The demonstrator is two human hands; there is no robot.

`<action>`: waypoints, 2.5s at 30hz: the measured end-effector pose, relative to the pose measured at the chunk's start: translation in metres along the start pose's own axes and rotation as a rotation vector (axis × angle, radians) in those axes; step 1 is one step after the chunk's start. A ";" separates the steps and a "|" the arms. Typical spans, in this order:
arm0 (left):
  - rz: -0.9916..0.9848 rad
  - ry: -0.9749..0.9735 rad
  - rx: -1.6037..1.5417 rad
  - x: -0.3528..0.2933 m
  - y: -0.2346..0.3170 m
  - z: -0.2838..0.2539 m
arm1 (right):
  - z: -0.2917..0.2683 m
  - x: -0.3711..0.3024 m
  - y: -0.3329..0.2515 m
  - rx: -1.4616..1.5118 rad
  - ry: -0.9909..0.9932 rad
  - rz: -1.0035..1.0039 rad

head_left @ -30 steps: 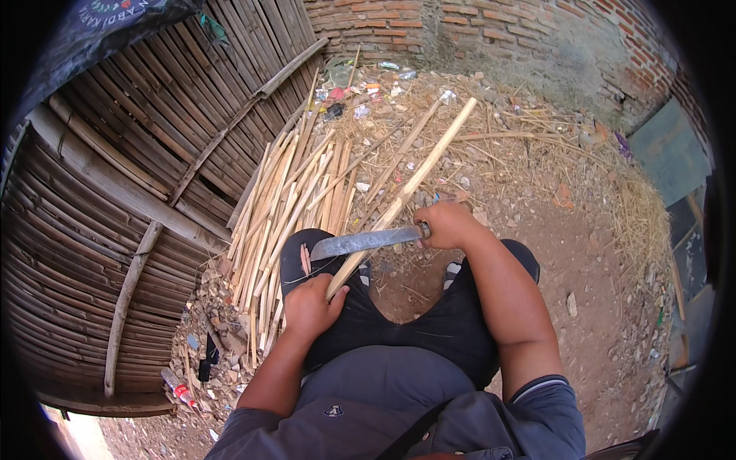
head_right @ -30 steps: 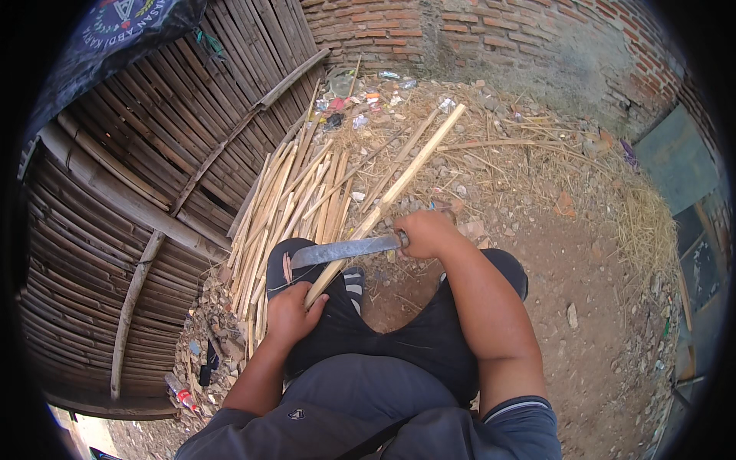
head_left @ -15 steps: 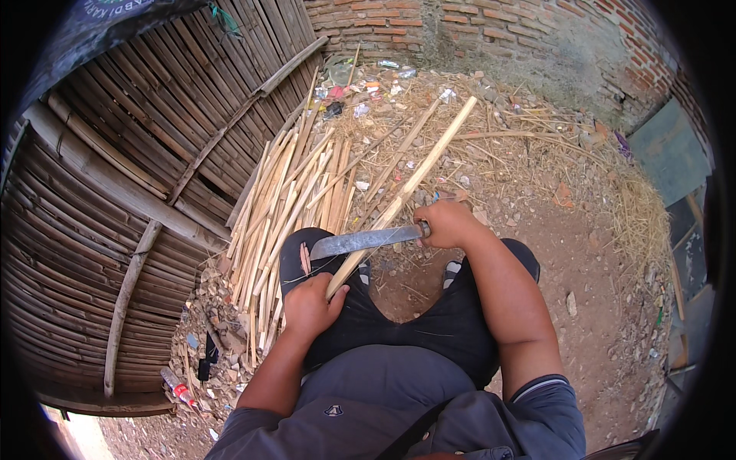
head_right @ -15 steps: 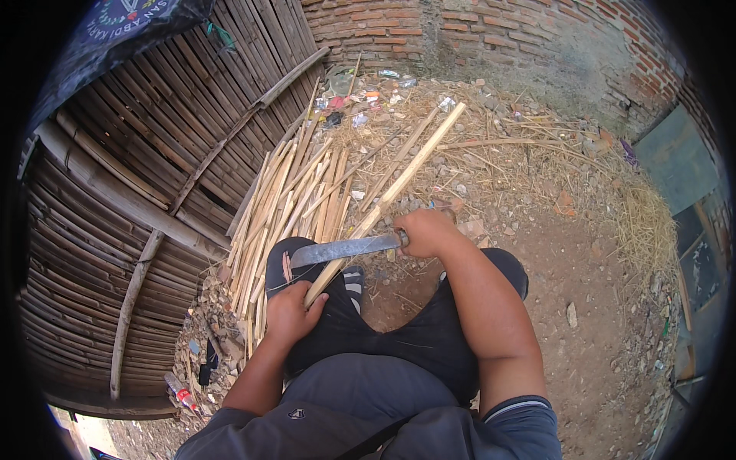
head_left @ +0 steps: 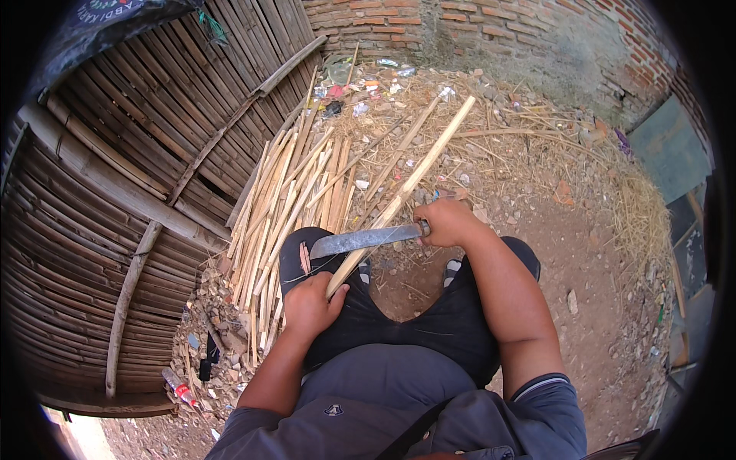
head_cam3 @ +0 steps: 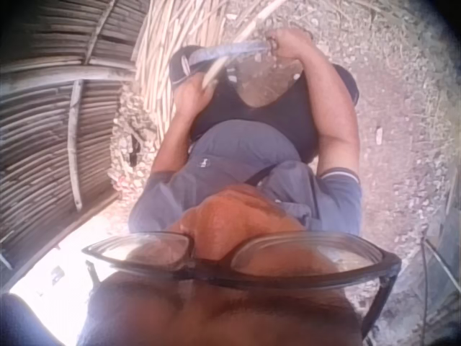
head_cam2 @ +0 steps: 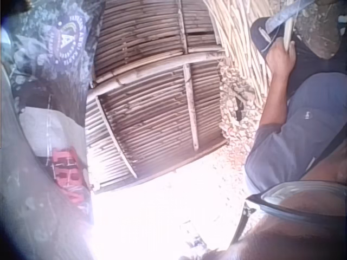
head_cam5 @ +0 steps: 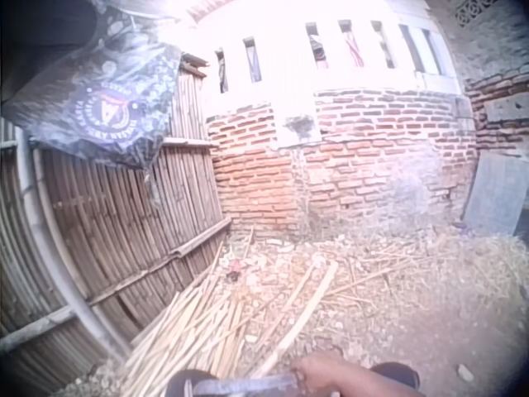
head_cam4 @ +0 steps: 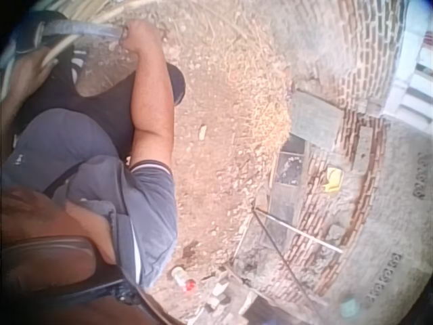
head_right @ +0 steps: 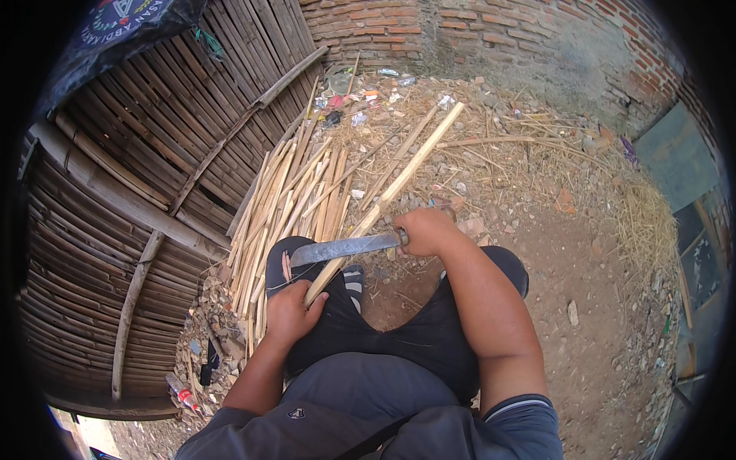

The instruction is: The person shaves a wooden stick using a knife, smoothing its surface while sitting on the ground. They handle one stick at a time, moving the blade along the length of the wood.

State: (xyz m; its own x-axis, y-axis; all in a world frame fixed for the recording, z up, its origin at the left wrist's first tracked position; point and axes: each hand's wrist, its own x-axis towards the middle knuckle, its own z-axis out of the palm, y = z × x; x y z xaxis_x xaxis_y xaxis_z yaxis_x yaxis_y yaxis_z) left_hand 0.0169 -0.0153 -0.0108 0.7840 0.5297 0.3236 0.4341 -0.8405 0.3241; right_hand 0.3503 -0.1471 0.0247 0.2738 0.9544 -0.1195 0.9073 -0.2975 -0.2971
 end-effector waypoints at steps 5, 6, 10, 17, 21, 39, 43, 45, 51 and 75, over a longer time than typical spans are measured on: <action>-0.039 -0.051 -0.013 0.001 0.004 -0.005 | 0.000 0.000 0.000 -0.001 -0.010 0.006; -0.042 -0.050 -0.013 0.001 0.004 -0.005 | 0.000 0.000 0.000 -0.002 -0.010 0.005; -0.047 -0.060 0.001 0.001 0.003 -0.003 | 0.001 0.000 0.001 0.014 -0.029 0.003; -0.013 -0.029 0.013 0.001 0.002 -0.002 | 0.006 0.001 0.005 0.018 -0.040 -0.004; 0.010 0.011 0.022 0.000 0.002 0.001 | 0.011 0.003 0.010 0.030 -0.005 -0.018; 0.014 0.013 0.016 0.001 0.004 -0.002 | 0.013 0.004 0.011 0.045 -0.001 -0.033; 0.010 0.014 0.007 0.001 0.002 0.000 | 0.009 0.003 0.008 0.048 -0.020 -0.023; 0.010 0.011 0.005 0.000 0.001 0.000 | 0.008 0.003 0.006 0.047 -0.025 -0.018; -0.009 -0.023 0.005 0.001 0.002 -0.001 | 0.013 0.005 0.012 0.049 -0.016 -0.038; -0.059 -0.039 -0.061 0.004 0.004 -0.004 | -0.005 0.000 -0.009 0.048 -0.007 -0.013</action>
State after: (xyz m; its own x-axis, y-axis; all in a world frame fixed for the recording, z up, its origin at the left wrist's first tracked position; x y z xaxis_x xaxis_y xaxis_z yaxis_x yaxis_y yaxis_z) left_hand 0.0195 -0.0158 -0.0044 0.7753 0.5721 0.2676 0.4531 -0.7989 0.3954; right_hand 0.3435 -0.1446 0.0326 0.2596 0.9580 -0.1215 0.8945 -0.2860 -0.3437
